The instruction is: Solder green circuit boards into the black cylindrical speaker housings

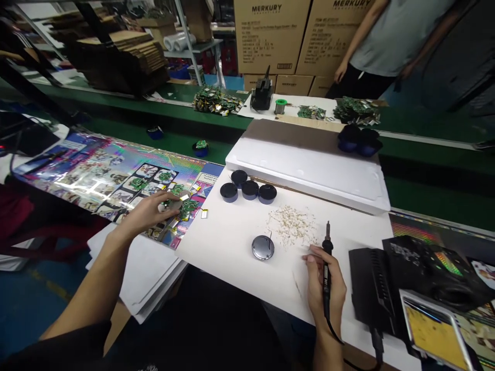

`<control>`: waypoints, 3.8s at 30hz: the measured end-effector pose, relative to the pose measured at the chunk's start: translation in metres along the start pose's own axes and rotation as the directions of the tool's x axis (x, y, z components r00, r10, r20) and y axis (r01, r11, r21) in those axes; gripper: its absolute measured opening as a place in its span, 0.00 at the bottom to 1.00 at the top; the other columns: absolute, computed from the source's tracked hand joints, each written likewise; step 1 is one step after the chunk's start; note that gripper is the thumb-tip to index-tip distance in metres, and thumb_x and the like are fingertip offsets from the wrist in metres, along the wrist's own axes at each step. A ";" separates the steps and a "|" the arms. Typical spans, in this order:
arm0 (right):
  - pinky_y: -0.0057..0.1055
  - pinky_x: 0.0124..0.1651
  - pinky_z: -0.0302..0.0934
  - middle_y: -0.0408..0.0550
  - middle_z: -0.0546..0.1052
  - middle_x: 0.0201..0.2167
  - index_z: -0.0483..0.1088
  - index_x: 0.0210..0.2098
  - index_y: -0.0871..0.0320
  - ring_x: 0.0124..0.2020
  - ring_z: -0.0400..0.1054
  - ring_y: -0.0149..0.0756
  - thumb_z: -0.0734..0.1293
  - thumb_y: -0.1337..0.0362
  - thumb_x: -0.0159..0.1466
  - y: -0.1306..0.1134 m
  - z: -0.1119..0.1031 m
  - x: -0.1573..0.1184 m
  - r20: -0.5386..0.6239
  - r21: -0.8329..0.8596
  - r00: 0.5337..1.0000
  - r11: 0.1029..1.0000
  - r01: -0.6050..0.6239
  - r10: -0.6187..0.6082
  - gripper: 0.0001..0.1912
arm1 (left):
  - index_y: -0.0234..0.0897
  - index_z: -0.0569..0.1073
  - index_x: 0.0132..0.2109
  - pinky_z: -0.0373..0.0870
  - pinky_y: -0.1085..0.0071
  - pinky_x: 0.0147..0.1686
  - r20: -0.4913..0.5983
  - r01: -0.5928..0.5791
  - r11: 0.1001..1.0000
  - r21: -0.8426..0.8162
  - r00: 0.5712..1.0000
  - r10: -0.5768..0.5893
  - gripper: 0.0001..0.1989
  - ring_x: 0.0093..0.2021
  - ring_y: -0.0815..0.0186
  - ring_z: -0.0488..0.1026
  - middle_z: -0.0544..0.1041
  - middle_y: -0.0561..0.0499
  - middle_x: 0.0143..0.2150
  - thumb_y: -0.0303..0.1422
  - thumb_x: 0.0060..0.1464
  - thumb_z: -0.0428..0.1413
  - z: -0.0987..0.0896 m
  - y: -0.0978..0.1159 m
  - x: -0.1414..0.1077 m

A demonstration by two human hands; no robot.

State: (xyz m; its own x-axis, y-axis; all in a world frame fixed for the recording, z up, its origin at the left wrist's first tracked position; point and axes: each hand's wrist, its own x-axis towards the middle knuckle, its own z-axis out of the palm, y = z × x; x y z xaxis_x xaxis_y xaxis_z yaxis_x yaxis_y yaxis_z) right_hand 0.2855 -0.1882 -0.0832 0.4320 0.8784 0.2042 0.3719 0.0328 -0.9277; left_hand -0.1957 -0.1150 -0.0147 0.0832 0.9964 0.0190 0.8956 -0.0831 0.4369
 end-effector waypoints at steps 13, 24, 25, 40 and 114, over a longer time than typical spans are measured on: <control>0.44 0.42 0.77 0.54 0.85 0.45 0.74 0.53 0.56 0.35 0.83 0.42 0.66 0.60 0.76 -0.051 0.016 -0.008 -0.095 0.173 0.966 0.951 0.256 -0.242 0.10 | 0.38 0.79 0.41 0.75 0.71 0.29 -0.501 -0.285 0.817 -0.501 0.866 -0.005 0.18 0.27 0.68 0.74 0.77 0.53 0.28 0.49 0.66 0.60 0.008 0.079 0.038; 0.39 0.51 0.81 0.49 0.80 0.50 0.70 0.54 0.51 0.42 0.83 0.38 0.75 0.68 0.67 -0.071 0.054 -0.021 -0.016 0.257 0.957 0.924 0.284 -0.290 0.19 | 0.36 0.79 0.51 0.79 0.73 0.40 0.058 -0.133 0.305 -0.943 0.837 0.544 0.14 0.37 0.69 0.79 0.80 0.47 0.44 0.39 0.64 0.65 0.086 0.224 0.060; 0.37 0.49 0.81 0.48 0.80 0.47 0.70 0.53 0.51 0.40 0.83 0.37 0.75 0.68 0.67 -0.071 0.055 -0.020 -0.046 0.256 0.963 0.928 0.270 -0.267 0.17 | 0.36 0.77 0.48 0.78 0.74 0.40 0.058 -0.117 0.286 -0.951 0.842 0.536 0.14 0.38 0.69 0.79 0.79 0.48 0.43 0.39 0.62 0.67 0.091 0.226 0.060; 0.55 0.59 0.76 0.55 0.76 0.57 0.64 0.60 0.48 0.60 0.76 0.48 0.73 0.73 0.66 -0.063 0.066 -0.006 -0.090 0.062 0.806 0.805 0.590 -0.585 0.28 | 0.38 0.65 0.38 0.80 0.68 0.41 0.326 0.252 0.213 -0.944 0.808 0.490 0.23 0.35 0.63 0.84 0.81 0.53 0.33 0.39 0.53 0.73 0.112 0.215 0.061; 0.35 0.47 0.75 0.43 0.79 0.40 0.69 0.47 0.50 0.42 0.79 0.35 0.73 0.70 0.69 -0.062 0.061 -0.002 0.221 0.278 0.944 0.943 0.182 -0.247 0.13 | 0.34 0.81 0.40 0.59 0.73 0.29 0.198 -0.170 0.535 -0.828 0.803 0.562 0.11 0.28 0.72 0.63 0.76 0.50 0.34 0.39 0.63 0.66 0.118 0.182 0.048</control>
State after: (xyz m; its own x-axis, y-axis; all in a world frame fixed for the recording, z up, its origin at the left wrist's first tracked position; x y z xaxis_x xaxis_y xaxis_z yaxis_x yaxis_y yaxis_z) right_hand 0.2114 -0.1631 -0.0455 0.1344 0.9261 0.3525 0.2012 0.3228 -0.9248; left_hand 0.0231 -0.0844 -0.0403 0.6564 0.7499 0.0826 0.1032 -0.1977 0.9748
